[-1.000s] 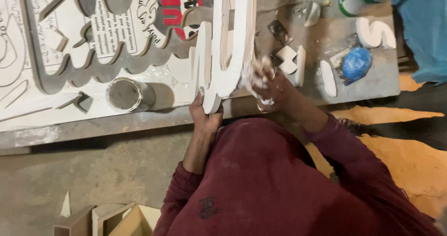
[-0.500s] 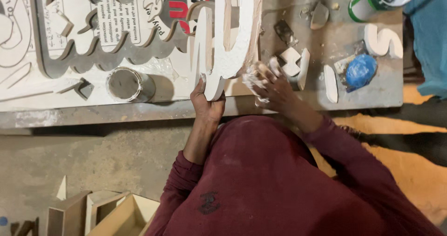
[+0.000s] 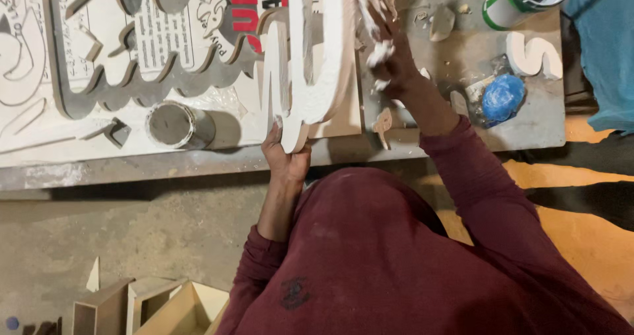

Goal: The person applies white putty by hand to the edges and surfaces of a large wooden letter on a workbench. They repeatedly smooth and spread the putty across the letter's contours, occasionally lifting and repositioning the letter to reach different areas.

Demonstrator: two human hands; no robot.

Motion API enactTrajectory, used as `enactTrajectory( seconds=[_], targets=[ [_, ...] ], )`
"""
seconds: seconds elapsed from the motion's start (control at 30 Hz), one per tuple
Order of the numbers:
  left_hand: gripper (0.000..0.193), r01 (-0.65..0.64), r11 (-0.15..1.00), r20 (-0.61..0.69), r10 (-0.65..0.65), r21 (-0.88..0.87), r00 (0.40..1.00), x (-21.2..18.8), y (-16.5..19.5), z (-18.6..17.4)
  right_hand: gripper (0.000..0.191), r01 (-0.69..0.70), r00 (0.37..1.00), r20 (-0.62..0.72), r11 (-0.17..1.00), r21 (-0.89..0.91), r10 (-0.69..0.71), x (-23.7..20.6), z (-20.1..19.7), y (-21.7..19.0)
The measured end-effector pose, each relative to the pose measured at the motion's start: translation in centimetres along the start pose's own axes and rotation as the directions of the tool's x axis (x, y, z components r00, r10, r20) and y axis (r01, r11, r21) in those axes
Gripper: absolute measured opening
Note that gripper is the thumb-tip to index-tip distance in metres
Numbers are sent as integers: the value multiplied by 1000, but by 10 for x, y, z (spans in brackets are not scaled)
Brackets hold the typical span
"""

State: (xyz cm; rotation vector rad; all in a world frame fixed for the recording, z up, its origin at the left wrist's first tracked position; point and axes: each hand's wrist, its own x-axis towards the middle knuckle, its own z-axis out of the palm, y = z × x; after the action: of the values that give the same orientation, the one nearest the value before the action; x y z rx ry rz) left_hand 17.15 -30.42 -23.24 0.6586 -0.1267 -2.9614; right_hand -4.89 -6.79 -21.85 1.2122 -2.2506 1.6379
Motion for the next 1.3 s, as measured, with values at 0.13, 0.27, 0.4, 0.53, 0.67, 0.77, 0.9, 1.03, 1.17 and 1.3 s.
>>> enactTrajectory(
  seconds=[0.13,0.27,0.4,0.53,0.67,0.77,0.9,1.03,1.17,1.3],
  targets=[
    [27,-10,999,-7,9,-34,1000,-2,-3,-6,69,96,995,-13,990,-105,-98,-15,-1,-13],
    [20,-55,998,-290,63,38,955,-2,-8,-12,70,384,923,158,839,-385,-349,-52,22,-74],
    [22,20,999,19,-19,-31,1000,5,-3,-22,71,438,898,249,799,-412,-364,-74,16,-103],
    [23,79,996,135,-74,-37,988,4,-4,-24,72,381,924,188,762,-525,-333,-45,-24,-77],
    [27,3,999,-160,3,40,987,0,-18,-9,73,283,955,85,791,-543,-283,1,-54,-55],
    [33,91,995,150,-83,-49,985,-3,-25,-2,74,295,951,68,822,-488,-301,2,-51,-62],
    [36,-17,1000,-77,16,-14,997,4,-21,-7,75,406,913,260,774,-486,-315,-52,-24,-81],
    [22,-85,996,87,84,18,993,9,-17,-4,77,391,913,329,752,-531,-242,-95,-18,-78],
    [19,-47,999,0,47,16,999,-2,-37,21,78,386,922,253,680,-623,-292,-79,-40,-62],
    [22,-69,997,-163,74,37,984,4,-66,47,79,390,913,211,595,-703,-349,-70,-57,-74]
  ],
)
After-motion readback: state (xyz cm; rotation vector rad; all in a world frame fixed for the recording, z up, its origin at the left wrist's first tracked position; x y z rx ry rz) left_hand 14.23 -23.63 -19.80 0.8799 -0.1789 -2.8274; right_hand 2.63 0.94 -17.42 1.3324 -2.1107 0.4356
